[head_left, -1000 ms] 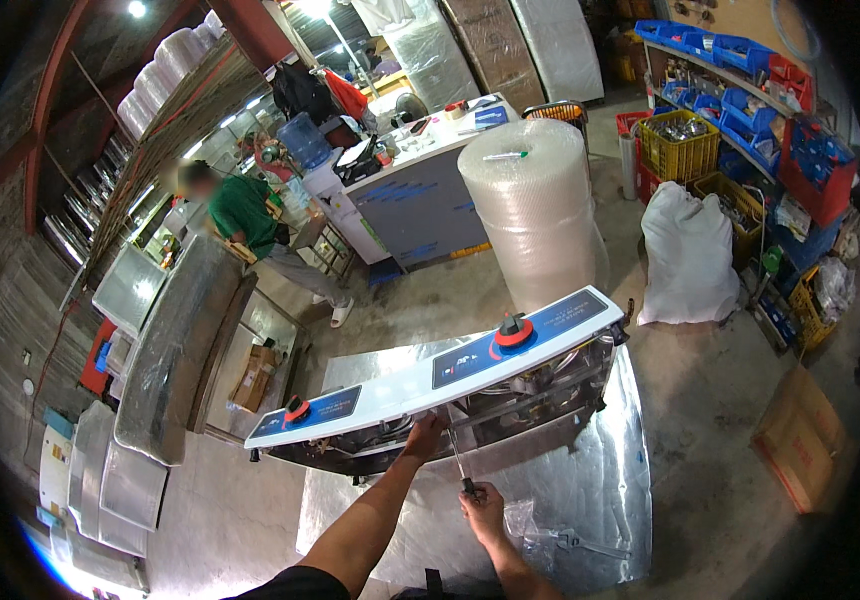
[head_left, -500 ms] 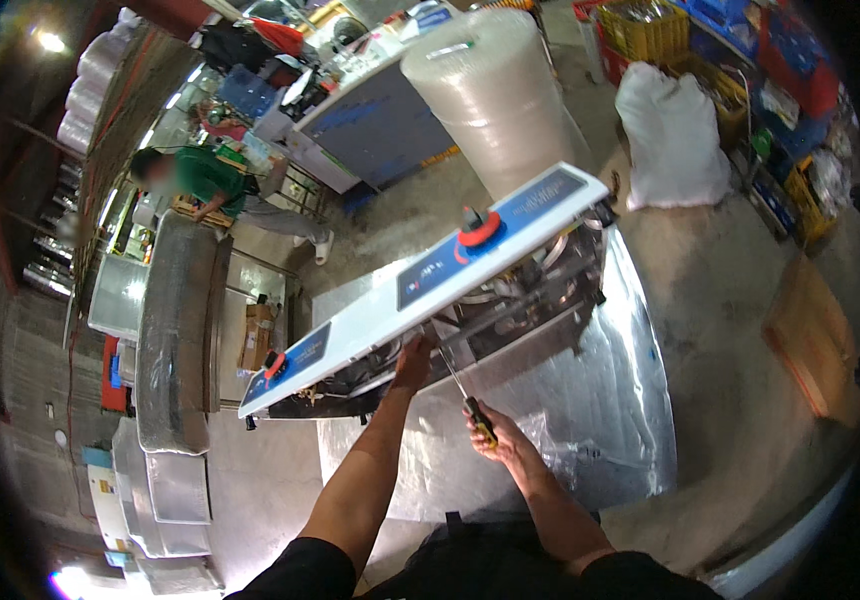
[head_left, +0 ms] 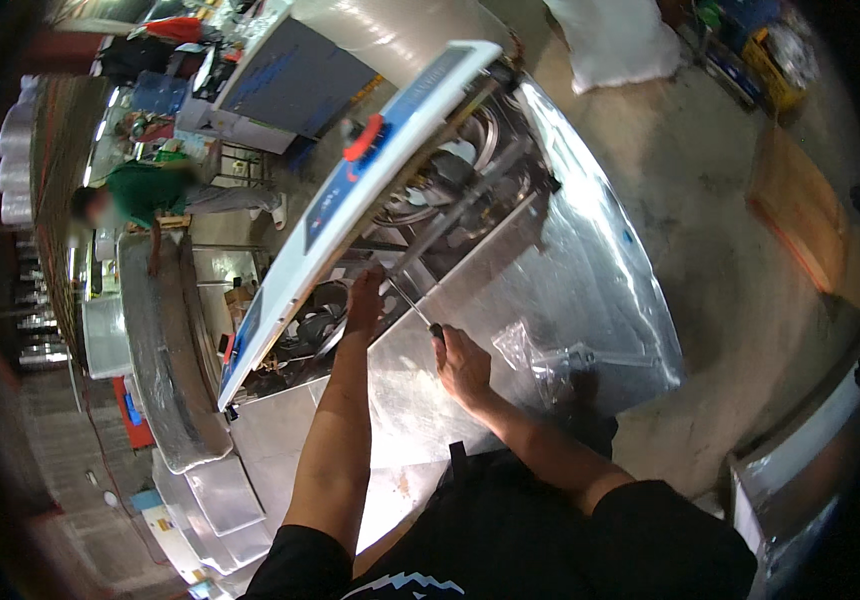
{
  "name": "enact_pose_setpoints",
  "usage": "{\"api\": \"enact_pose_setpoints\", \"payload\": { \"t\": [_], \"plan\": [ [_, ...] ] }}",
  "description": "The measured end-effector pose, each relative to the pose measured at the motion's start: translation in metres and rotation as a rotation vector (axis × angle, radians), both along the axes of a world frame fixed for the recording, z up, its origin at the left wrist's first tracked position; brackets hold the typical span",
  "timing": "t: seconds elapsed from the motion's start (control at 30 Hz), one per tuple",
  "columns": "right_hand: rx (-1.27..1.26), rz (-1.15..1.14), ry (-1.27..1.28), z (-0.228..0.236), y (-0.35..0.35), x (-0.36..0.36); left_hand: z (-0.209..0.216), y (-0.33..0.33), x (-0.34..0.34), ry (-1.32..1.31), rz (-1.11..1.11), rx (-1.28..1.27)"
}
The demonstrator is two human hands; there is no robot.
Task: The person uses a screwdriver to tighten screws on the underside of a two-burner gas stove, then flips it upright and places it on the floor. The person also briefly handles a plastic bag and a wrench.
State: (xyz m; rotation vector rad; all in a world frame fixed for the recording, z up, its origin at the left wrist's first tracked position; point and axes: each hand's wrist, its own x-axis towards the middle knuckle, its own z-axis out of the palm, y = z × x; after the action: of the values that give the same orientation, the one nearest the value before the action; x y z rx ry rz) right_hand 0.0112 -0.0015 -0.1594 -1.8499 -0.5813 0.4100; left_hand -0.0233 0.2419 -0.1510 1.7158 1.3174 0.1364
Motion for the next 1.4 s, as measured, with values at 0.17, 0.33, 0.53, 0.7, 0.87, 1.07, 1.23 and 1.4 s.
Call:
{"api": "enact_pose_setpoints", "payload": {
  "t": [0.17, 0.33, 0.53, 0.7, 0.87, 1.07, 1.23, 1.4],
  "plan": [
    [-0.024, 0.073, 0.343, -0.002, 0.004, 0.012, 0.009, -0.006, 0.005, -0.018, 0.012, -0.044],
    [0.406, 0.241, 1.784, -0.029, 0.006, 0.027, 0.016, -0.012, 0.011, -0.104, 0.099, -0.111],
    [0.681, 0.401, 2.124, -0.042, 0.004, 0.022, 0.015, -0.011, 0.012, -0.083, 0.073, -0.09],
    [0.491, 0.463, 1.832, -0.029, -0.018, 0.034, 0.009, -0.005, 0.01, -0.103, 0.102, -0.155],
    [0.403, 0.455, 1.49, -0.023, -0.079, 0.048, 0.007, -0.003, 0.007, -0.177, 0.147, -0.214],
    [0.025, 0.291, 0.972, -0.012, -0.16, 0.057, -0.001, -0.004, 0.01, -0.236, 0.179, -0.134],
    [-0.339, 0.005, 0.028, -0.008, -0.215, 0.078, -0.005, 0.004, 0.011, -0.237, 0.236, -0.228],
    [-0.565, 0.083, -0.178, -0.013, -0.239, 0.098, -0.011, 0.01, 0.013, -0.26, 0.292, -0.302]
  ]
}}
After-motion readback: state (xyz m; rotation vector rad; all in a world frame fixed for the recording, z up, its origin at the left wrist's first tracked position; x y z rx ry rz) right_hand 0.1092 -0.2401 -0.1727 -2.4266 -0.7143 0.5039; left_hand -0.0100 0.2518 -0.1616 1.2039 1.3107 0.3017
